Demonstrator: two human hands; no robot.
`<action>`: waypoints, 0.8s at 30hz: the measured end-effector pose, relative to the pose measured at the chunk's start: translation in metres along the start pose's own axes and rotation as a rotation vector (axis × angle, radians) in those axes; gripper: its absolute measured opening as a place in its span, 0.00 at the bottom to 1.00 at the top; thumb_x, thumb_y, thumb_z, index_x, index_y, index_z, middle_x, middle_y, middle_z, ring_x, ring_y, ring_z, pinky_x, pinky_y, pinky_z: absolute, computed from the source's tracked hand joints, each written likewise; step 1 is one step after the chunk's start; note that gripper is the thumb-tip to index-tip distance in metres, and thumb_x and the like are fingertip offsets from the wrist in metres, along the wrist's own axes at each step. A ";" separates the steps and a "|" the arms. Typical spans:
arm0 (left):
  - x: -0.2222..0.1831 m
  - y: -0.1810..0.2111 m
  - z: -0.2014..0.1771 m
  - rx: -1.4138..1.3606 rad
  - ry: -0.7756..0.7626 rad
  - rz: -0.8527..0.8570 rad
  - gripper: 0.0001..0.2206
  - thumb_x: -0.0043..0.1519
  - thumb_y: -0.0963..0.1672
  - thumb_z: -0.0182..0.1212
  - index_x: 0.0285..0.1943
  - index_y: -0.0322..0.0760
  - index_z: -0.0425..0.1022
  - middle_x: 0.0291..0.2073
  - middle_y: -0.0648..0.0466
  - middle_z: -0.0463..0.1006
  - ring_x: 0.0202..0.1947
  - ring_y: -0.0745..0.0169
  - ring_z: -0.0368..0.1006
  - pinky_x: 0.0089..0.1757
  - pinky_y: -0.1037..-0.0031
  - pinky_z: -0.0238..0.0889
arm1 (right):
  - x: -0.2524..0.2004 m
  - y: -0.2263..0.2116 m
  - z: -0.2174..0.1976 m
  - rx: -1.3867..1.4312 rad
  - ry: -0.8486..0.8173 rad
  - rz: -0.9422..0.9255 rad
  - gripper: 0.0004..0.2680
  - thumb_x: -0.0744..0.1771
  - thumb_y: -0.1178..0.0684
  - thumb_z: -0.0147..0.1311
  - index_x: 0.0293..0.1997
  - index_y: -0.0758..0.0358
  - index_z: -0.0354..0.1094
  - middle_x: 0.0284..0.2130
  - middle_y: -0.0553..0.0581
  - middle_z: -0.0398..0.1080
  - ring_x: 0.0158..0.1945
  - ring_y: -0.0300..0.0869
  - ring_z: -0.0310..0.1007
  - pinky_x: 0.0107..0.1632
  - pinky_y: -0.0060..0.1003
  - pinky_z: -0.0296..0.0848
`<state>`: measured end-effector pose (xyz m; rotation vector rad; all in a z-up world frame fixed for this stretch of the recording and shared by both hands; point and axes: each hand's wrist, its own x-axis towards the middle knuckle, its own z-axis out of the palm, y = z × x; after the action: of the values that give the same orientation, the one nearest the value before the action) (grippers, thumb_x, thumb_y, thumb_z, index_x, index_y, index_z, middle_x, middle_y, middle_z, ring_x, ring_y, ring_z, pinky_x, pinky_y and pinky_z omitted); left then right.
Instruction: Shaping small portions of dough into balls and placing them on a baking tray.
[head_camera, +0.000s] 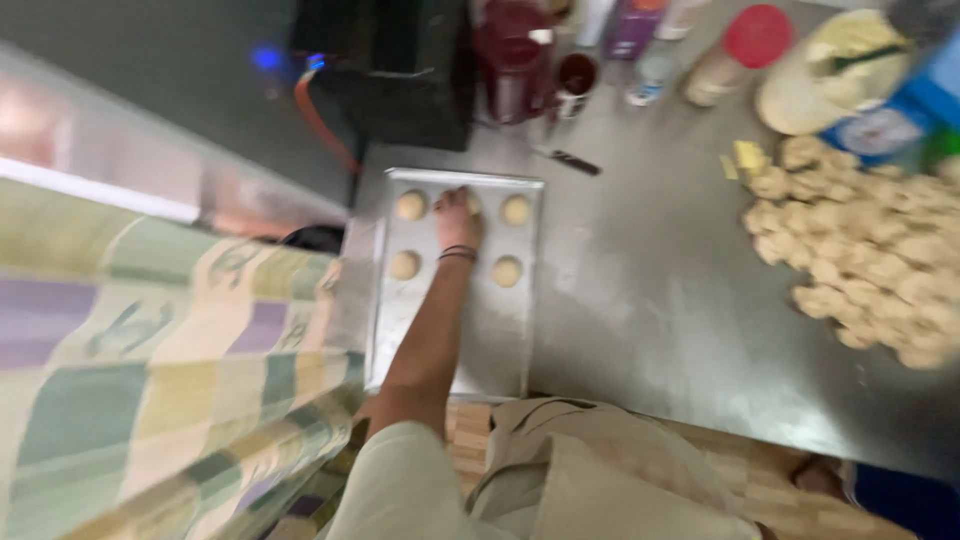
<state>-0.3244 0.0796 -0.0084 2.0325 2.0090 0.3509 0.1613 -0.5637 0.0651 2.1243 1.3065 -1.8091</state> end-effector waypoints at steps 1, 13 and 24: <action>-0.001 0.002 0.003 -0.045 0.089 0.045 0.31 0.47 0.46 0.65 0.64 0.42 0.72 0.53 0.45 0.74 0.53 0.39 0.72 0.53 0.57 0.66 | -0.011 0.012 0.007 -0.039 0.024 -0.017 0.11 0.66 0.47 0.48 0.52 0.33 0.71 0.53 0.29 0.79 0.60 0.20 0.69 0.73 0.38 0.42; -0.137 0.174 -0.016 -0.368 0.193 0.361 0.25 0.51 0.44 0.65 0.59 0.30 0.71 0.51 0.37 0.75 0.51 0.33 0.70 0.54 0.51 0.62 | -0.018 0.043 -0.030 0.316 0.628 0.598 0.22 0.64 0.41 0.59 0.67 0.48 0.68 0.54 0.56 0.79 0.57 0.49 0.78 0.61 0.43 0.71; -0.181 0.492 0.140 -0.297 -0.260 0.829 0.18 0.58 0.47 0.61 0.54 0.33 0.78 0.45 0.42 0.77 0.47 0.37 0.72 0.48 0.51 0.67 | 0.029 0.040 -0.215 0.293 0.648 0.234 0.20 0.67 0.44 0.55 0.68 0.50 0.67 0.56 0.53 0.74 0.50 0.46 0.76 0.54 0.43 0.74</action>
<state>0.1828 -0.1082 0.0348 2.4445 0.8314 0.4665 0.3532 -0.4574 0.0889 3.0362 0.8319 -1.3293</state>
